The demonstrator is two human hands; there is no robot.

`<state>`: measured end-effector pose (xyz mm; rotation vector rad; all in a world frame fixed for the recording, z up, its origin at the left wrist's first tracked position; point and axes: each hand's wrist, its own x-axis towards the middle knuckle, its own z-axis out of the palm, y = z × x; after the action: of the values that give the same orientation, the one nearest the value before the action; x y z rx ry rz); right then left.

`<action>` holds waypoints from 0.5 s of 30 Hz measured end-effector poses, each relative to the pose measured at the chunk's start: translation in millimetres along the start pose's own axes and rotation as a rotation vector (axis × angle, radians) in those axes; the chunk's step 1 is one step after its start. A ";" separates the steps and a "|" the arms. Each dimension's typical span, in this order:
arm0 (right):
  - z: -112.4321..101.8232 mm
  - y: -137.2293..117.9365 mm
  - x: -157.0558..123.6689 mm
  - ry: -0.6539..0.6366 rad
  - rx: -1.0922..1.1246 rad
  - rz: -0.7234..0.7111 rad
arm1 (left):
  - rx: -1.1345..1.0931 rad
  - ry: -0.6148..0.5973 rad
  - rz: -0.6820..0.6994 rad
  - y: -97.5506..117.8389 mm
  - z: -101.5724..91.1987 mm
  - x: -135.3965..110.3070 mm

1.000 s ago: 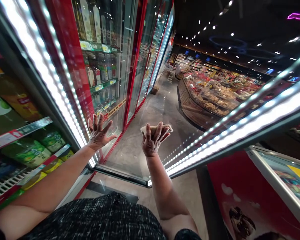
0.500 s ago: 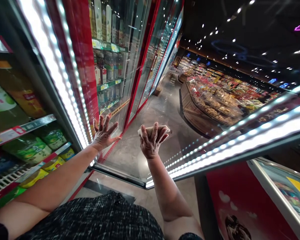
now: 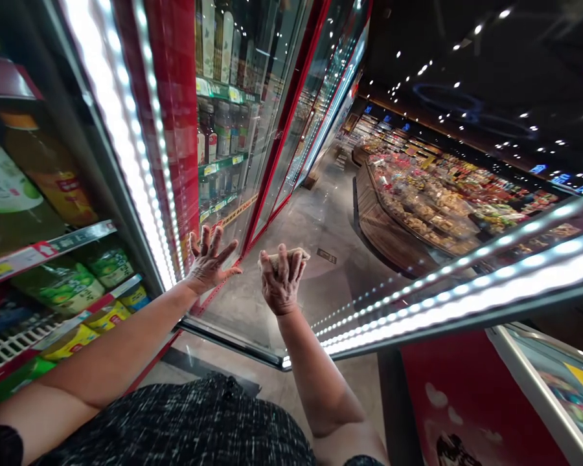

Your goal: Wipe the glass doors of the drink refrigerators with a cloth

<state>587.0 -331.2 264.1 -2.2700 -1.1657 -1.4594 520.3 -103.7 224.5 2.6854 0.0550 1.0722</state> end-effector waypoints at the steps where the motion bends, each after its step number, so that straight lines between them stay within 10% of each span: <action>1: 1.8 -3.1 -4.2 -0.023 0.005 -0.039 | -0.006 -0.004 -0.001 -0.1 0.3 -0.1; 15: 8.7 -20.5 15.8 -0.089 0.029 -0.135 | 0.012 -0.043 -0.005 1.1 -8.7 0.0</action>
<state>581.6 -304.7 268.2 -2.2981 -1.3818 -1.3894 514.3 -102.8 230.9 2.7164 0.0614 1.0157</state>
